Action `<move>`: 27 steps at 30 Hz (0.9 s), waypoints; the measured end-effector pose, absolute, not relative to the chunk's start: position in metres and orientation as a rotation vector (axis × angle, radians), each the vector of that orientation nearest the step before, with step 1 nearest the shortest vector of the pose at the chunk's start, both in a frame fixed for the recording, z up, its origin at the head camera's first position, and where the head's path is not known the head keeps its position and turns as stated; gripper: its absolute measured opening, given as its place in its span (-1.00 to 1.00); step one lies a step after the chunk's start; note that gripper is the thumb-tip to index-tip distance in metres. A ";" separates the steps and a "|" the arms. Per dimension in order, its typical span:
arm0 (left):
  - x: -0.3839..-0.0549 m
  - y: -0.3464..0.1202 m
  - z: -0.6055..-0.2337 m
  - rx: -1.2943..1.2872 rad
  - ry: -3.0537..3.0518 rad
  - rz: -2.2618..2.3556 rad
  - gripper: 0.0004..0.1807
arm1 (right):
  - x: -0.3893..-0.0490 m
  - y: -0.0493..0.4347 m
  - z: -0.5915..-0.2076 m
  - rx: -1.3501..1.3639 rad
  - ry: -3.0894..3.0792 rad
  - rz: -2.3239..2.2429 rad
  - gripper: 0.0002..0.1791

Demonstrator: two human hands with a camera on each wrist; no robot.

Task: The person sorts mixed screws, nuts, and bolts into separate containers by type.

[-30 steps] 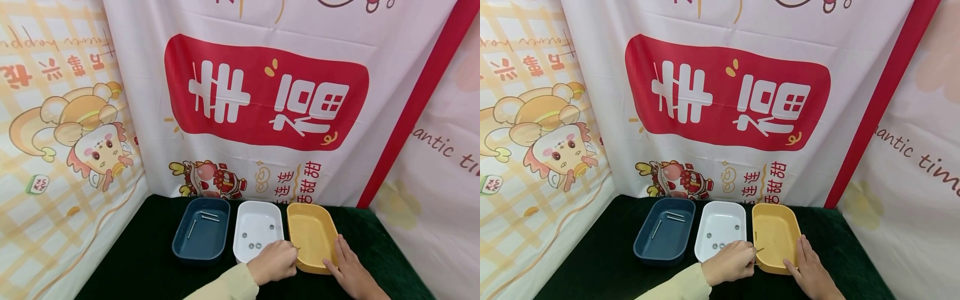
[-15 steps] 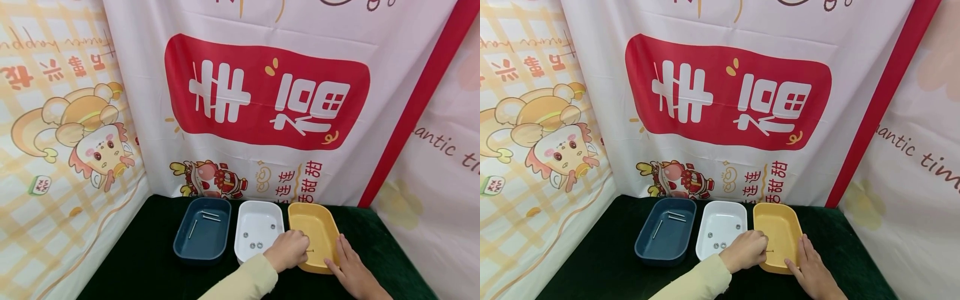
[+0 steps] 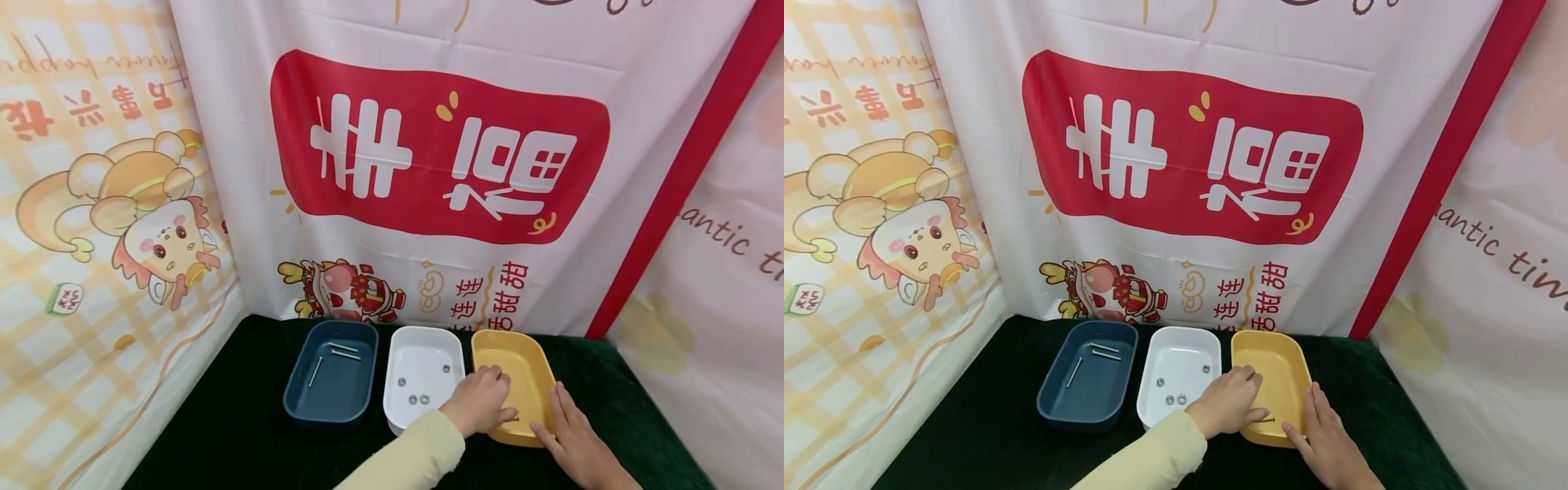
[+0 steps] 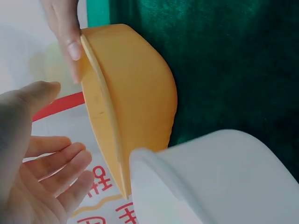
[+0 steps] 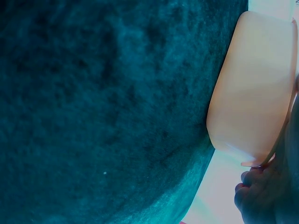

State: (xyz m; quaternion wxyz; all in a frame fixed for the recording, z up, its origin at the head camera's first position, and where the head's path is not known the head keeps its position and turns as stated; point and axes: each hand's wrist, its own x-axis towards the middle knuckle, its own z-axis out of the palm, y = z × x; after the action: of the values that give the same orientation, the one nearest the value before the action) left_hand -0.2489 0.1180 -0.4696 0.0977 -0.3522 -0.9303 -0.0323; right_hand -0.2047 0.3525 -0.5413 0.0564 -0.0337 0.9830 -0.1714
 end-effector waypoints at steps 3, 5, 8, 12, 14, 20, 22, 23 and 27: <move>-0.247 0.107 -0.467 -1.032 -2.725 -0.086 -0.43 | -0.205 0.352 -0.542 -0.108 2.993 -0.516 0.20; -0.247 0.098 -0.466 -1.032 -2.708 -0.094 -0.42 | -0.205 0.352 -0.541 -0.117 3.000 -0.514 0.19; -0.248 0.084 -0.468 -1.034 -2.698 -0.119 -0.40 | -0.205 0.352 -0.540 -0.129 3.003 -0.518 0.20; -0.246 0.070 -0.470 -1.048 -2.722 -0.161 -0.32 | -0.204 0.354 -0.539 -0.125 2.999 -0.527 0.20; -0.243 0.064 -0.470 -1.066 -2.743 -0.171 -0.29 | -0.204 0.354 -0.539 -0.117 2.993 -0.533 0.20; -0.230 0.038 -0.472 -1.117 -2.770 -0.136 -0.21 | -0.204 0.353 -0.540 -0.109 2.965 -0.543 0.22; -0.225 0.027 -0.472 -1.126 -2.775 -0.158 -0.19 | -0.204 0.353 -0.540 -0.110 2.962 -0.533 0.22; -0.223 0.022 -0.471 -1.124 -2.778 -0.167 -0.19 | -0.203 0.353 -0.540 -0.111 2.963 -0.529 0.22; -0.214 0.001 -0.466 -1.097 -2.812 -0.234 -0.18 | -0.203 0.354 -0.540 -0.129 2.979 -0.532 0.21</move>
State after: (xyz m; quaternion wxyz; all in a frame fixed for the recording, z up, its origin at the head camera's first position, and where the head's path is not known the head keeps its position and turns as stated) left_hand -0.2142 0.0006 -0.4664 0.0569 -0.3616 -0.9274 -0.0771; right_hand -0.2028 0.3536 -0.5400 0.0563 -0.0426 0.9820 -0.1755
